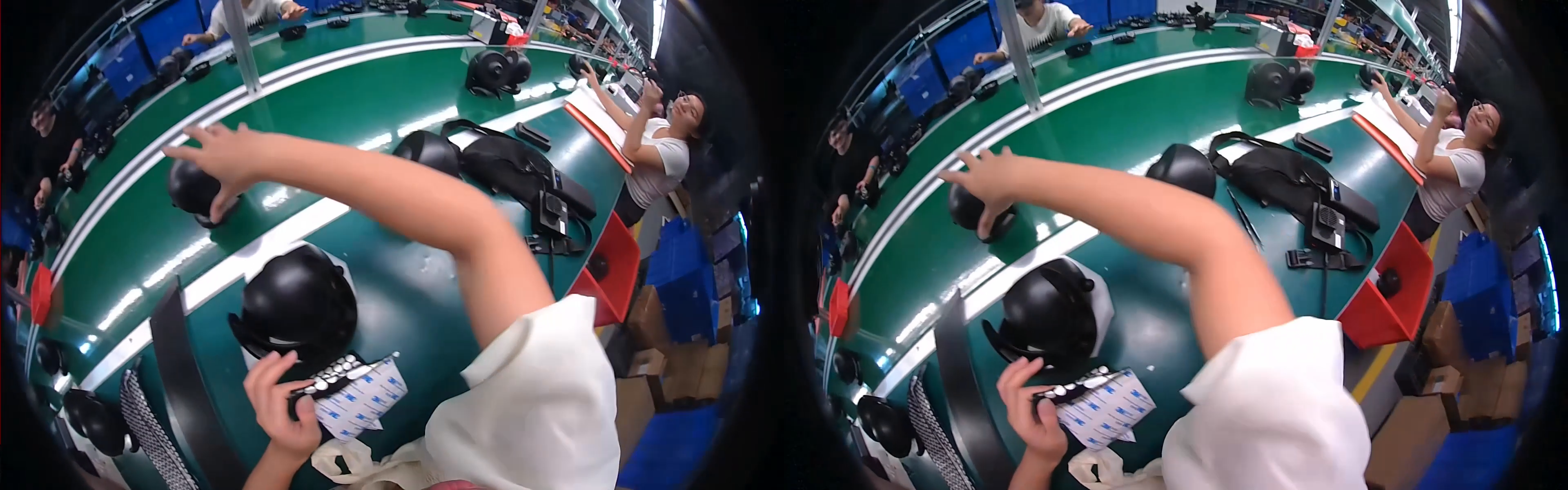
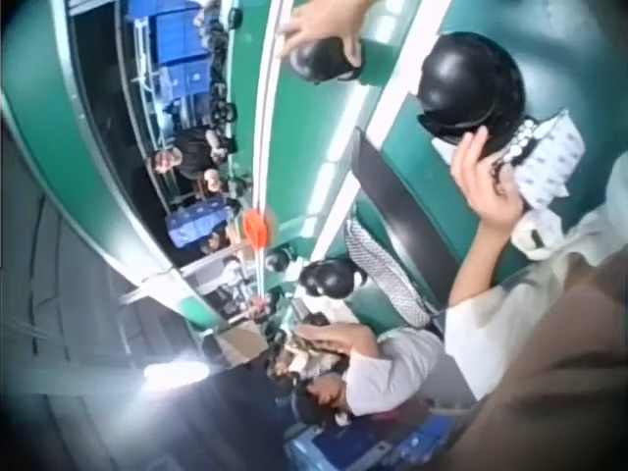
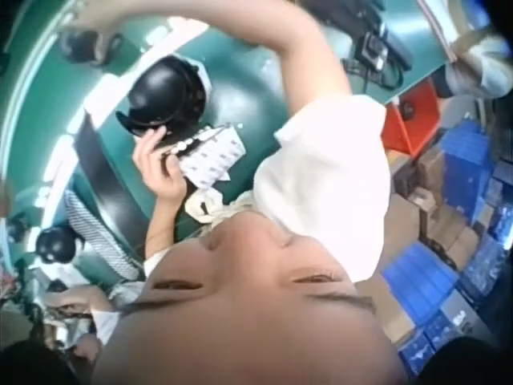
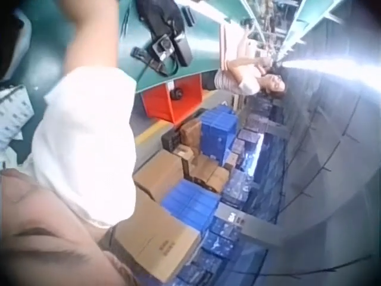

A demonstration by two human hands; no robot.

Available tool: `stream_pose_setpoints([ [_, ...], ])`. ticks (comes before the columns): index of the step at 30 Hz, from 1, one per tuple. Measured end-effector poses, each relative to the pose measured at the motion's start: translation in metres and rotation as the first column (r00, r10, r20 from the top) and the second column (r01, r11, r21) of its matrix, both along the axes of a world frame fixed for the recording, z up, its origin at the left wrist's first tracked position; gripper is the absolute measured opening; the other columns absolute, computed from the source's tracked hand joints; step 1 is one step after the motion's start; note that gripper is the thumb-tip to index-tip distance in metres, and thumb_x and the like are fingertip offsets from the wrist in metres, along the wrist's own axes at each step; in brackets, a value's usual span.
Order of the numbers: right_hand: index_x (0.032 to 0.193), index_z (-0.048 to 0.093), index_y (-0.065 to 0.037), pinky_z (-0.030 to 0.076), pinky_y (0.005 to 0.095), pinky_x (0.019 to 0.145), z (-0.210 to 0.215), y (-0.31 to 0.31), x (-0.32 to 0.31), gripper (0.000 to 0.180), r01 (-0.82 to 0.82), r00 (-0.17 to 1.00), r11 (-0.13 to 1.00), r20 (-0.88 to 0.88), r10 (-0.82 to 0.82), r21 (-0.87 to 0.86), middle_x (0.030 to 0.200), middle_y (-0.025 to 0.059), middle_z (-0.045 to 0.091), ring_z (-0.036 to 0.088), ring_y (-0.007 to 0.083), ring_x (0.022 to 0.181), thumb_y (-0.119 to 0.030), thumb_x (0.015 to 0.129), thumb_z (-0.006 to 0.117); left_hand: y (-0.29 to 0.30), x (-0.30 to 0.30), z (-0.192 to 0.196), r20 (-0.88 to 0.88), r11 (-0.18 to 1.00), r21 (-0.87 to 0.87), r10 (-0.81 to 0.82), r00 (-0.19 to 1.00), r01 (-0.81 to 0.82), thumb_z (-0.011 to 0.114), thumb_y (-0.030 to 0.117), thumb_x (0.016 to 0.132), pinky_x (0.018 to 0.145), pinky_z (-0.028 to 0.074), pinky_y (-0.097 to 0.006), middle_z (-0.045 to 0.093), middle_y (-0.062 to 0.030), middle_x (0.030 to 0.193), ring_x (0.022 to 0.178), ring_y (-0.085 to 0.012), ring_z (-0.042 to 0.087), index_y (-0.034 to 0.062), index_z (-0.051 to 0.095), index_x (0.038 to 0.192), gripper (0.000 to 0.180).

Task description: Assembling black plastic helmet components on a factory production line.

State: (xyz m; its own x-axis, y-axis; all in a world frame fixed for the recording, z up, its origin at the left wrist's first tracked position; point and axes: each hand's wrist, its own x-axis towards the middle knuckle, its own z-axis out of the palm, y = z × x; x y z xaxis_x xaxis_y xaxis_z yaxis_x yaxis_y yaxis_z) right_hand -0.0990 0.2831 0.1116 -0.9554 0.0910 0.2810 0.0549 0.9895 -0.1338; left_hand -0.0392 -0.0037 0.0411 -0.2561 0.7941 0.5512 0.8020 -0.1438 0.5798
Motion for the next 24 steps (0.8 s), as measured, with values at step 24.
stream_pose_setpoints([
  [24,0.123,0.034,-0.015,0.04,0.0423,0.073,-0.021,0.005,0.089,0.09,0.048,0.998,0.989,-0.045,-0.042,0.139,0.107,0.0158,0.04,0.042,0.0333,0.097,-0.035,0.046,0.077,-0.014,0.001,-0.007,0.331,0.958,0.159,-0.279,0.902,0.238,0.053,0.014,0.081,0.067,0.045,-0.025,0.058,-0.0148,0.086,0.072,-0.0184,0.056,-0.0057,0.046,0.095,0.025],
])
